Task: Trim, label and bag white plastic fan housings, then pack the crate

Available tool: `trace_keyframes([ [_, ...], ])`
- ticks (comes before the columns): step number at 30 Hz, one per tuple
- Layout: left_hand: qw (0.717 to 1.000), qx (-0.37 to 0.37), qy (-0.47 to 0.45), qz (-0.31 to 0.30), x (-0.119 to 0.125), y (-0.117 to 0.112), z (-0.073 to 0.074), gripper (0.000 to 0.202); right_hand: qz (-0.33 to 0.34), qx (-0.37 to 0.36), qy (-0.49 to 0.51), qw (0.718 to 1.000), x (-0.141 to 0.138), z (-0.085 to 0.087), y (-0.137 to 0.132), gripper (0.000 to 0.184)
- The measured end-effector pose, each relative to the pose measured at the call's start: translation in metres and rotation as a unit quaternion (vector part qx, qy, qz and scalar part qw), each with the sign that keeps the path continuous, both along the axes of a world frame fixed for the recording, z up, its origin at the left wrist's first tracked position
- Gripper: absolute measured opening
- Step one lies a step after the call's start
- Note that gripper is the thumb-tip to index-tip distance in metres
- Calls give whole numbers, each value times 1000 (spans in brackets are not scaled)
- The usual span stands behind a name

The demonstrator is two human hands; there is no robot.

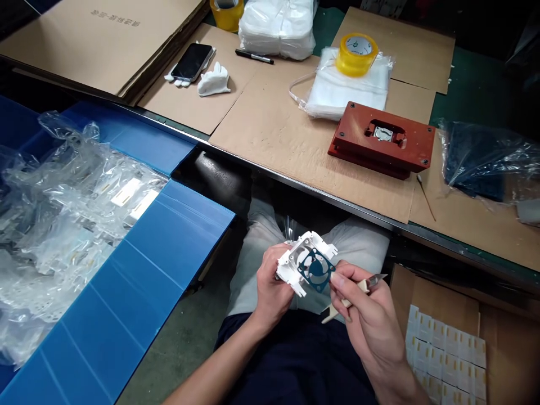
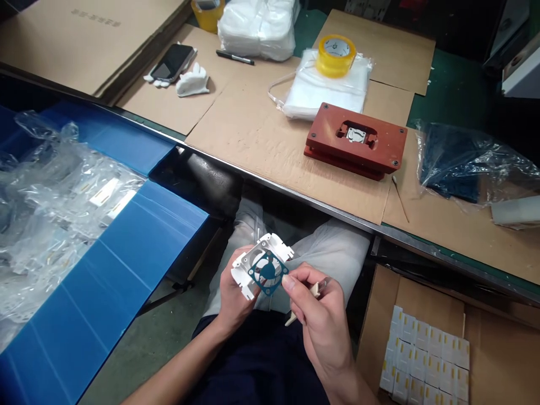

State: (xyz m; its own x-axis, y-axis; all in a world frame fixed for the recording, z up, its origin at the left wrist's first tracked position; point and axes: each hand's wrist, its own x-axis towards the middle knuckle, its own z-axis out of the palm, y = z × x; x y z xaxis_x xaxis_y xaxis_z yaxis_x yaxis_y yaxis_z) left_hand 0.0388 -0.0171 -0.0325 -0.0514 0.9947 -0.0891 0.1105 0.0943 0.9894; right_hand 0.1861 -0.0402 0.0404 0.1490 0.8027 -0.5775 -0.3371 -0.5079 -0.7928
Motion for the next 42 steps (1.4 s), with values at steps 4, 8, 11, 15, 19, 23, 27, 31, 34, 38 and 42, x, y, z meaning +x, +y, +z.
trace_keyframes([
  [4,997,70,14,0,-1,-1,-2,26,-14,-12,10,1000,-5,0,0,25],
  [8,994,109,26,-6,-1,-1,-6,29,-27,-13,8,1000,-6,2,1,27],
  [11,993,116,39,-6,-1,-1,-7,23,-29,-16,12,999,-6,1,2,26],
  [15,994,101,49,4,0,0,-7,20,-31,-21,8,999,-7,0,3,27],
  [19,993,104,46,3,0,0,-6,22,-26,-24,6,999,-6,-1,3,25],
  [23,992,123,40,-3,-1,0,-6,23,-24,-19,5,1000,-6,-2,3,27],
  [27,989,138,41,-9,-1,0,-6,24,-23,-19,9,1000,-6,-5,3,25],
  [31,990,135,50,-10,-1,-1,-8,23,-20,-10,-2,1000,-5,-5,3,28],
  [34,988,147,49,-16,0,-1,-9,25,-16,-4,-14,1000,-4,-4,4,29],
  [38,986,158,55,-18,0,-1,-10,28,-10,-5,-18,1000,-3,-3,4,30],
  [42,981,183,60,-24,-1,-1,-10,30,-3,-6,-21,1000,-2,-6,3,32],
])
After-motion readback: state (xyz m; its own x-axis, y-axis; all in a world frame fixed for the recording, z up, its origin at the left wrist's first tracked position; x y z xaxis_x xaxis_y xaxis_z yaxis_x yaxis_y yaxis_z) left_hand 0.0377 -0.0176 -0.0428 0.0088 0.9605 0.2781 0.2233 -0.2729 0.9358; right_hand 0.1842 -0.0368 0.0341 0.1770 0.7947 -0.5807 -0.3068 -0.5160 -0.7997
